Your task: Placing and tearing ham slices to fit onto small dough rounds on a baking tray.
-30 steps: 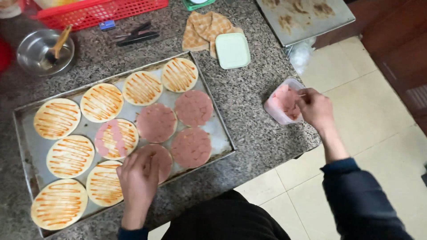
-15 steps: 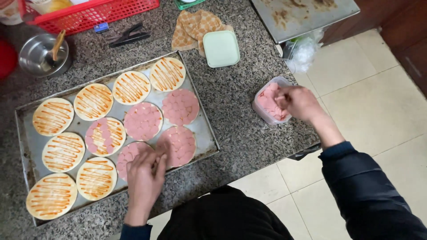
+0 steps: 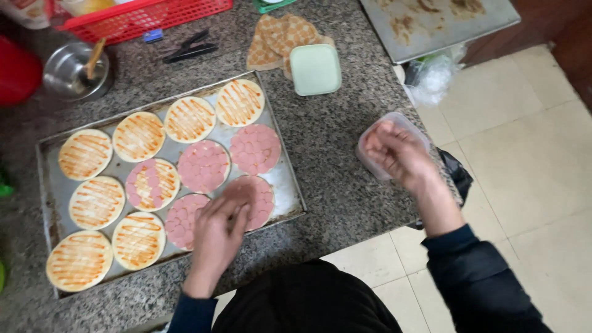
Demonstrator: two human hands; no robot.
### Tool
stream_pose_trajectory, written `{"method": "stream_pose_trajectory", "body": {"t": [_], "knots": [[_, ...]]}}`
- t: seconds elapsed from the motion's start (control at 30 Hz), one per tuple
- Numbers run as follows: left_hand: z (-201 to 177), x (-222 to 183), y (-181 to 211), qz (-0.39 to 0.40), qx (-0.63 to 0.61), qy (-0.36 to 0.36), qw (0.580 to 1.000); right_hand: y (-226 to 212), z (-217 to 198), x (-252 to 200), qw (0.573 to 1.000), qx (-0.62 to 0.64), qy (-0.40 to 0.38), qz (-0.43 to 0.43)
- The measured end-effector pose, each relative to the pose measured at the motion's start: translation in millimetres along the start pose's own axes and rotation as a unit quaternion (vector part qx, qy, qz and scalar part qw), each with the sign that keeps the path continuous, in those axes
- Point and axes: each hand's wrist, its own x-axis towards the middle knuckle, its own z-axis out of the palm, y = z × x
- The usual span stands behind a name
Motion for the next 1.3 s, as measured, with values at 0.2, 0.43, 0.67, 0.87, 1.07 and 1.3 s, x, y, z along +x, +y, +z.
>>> {"method": "stream_pose_trajectory", "body": {"t": [0.2, 0.43, 0.67, 0.87, 1.07, 1.3], "knots": [[-18, 31, 33, 0.035, -0.124, 0.049, 0.99, 88, 100, -5, 0.996, 0.0, -0.075, 0.047], [-39, 28, -1, 0.015, -0.122, 0.081, 0.989, 153, 194, -18, 0.98, -0.037, -0.157, 0.118], [-69, 2, -78, -0.035, -0.046, 0.088, 0.994, 180, 281, -42, 0.976, -0.037, -0.168, 0.133], [-99, -16, -150, -0.048, -0.064, 0.043, 0.996, 214, 341, -47, 0.972, -0.115, -0.155, 0.137], [-110, -29, -237, -0.117, -0.083, 0.042, 0.989, 253, 384, -40, 0.972, -0.113, -0.15, 0.14], [-101, -27, -291, -0.258, -0.057, 0.043, 0.964, 245, 400, -40, 0.98, -0.117, -0.061, 0.147]]}}
